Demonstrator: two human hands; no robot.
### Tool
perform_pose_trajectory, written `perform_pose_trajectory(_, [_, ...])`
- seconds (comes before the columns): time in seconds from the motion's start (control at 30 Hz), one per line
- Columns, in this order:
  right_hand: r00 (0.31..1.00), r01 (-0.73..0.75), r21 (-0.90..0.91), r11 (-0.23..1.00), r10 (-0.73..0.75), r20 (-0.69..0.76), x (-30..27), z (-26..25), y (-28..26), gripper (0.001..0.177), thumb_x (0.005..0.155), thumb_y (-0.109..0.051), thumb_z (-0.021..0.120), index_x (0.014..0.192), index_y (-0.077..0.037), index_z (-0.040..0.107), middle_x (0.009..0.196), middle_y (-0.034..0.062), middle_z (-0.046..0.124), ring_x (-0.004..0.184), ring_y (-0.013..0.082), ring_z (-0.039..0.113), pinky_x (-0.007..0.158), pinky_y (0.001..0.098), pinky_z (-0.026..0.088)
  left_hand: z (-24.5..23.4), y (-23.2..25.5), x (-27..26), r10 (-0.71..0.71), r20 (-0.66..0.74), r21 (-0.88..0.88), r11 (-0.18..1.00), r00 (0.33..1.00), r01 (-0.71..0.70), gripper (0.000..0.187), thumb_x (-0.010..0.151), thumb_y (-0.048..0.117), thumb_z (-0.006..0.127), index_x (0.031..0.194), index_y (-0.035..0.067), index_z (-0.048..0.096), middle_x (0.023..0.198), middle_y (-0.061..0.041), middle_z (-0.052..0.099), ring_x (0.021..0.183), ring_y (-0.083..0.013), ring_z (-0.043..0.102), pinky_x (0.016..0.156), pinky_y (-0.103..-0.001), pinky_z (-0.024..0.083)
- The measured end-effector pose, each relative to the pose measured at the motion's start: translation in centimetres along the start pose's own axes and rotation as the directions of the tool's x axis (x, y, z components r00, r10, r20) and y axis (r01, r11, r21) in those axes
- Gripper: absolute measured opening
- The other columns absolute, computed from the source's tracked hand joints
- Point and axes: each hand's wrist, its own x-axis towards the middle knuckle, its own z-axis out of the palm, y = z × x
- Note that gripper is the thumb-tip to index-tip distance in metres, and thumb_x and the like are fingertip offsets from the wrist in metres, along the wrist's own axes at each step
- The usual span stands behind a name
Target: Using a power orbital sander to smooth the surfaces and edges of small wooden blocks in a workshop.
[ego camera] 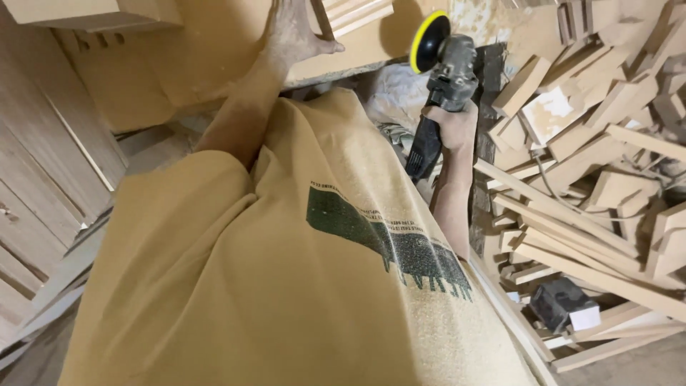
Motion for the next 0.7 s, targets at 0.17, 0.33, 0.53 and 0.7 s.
perform_pose_trajectory(0.17, [0.978, 0.196, -0.636, 0.746, -0.196, 0.071, 2.1, 1.8, -4.0, 0.035, 0.061, -0.033, 0.084, 0.089, -0.016, 0.073, 0.079, -0.0029, 0.069, 0.069, 0.0118, 0.059, 0.065, 0.0321, 0.052, 3.1, -1.7, 1.9, 0.011, -0.016, -0.008, 1.000, 1.000, -0.012, 0.107, 0.069, 0.078, 0.095, 0.135, 0.006, 0.052, 0.128, -0.015, 0.063, 0.121, -0.0368, 0.060, 0.100, -0.046, 0.047])
perform_pose_trajectory(0.33, [0.968, 0.249, -0.827, 0.503, -0.131, 0.212, 2.5, 4.6, -8.7, 0.050, 0.064, -0.039, 0.081, 0.099, -0.007, 0.068, 0.087, 0.0094, 0.074, 0.074, 0.0328, 0.065, 0.071, 0.0411, 0.055, 3.4, -1.9, 1.8, 0.046, -0.028, -0.028, 0.999, 0.999, -0.047, 0.077, 0.065, 0.059, 0.088, 0.117, 0.010, 0.061, 0.108, -0.015, 0.068, 0.103, -0.0395, 0.064, 0.087, -0.049, 0.050])
perform_pose_trajectory(0.53, [0.883, 0.447, -0.781, 0.437, -0.072, 0.465, 3.2, 7.2, -10.0, 0.078, 0.069, -0.011, 0.089, 0.139, 0.001, 0.058, 0.117, 0.0164, 0.078, 0.099, 0.0284, 0.077, 0.091, 0.0345, 0.064, 0.9, -0.6, 0.6, -0.005, -0.013, -0.180, 0.984, 1.000, 0.002, 0.115, 0.054, 0.051, 0.107, 0.140, 0.005, 0.047, 0.134, -0.019, 0.060, 0.123, -0.0397, 0.059, 0.101, -0.049, 0.049])
perform_pose_trajectory(0.7, [0.839, 0.524, -0.723, 0.450, -0.129, 0.528, 5.0, 10.0, -12.6, 0.071, 0.081, -0.031, 0.087, 0.138, 0.000, 0.058, 0.116, 0.0151, 0.080, 0.092, 0.0258, 0.082, 0.080, 0.0339, 0.069, -0.1, -0.1, 0.2, 0.025, 0.021, -0.132, 0.991, 0.999, -0.022, 0.084, 0.060, 0.050, 0.096, 0.120, 0.006, 0.056, 0.110, -0.014, 0.065, 0.100, -0.0365, 0.064, 0.082, -0.047, 0.051])
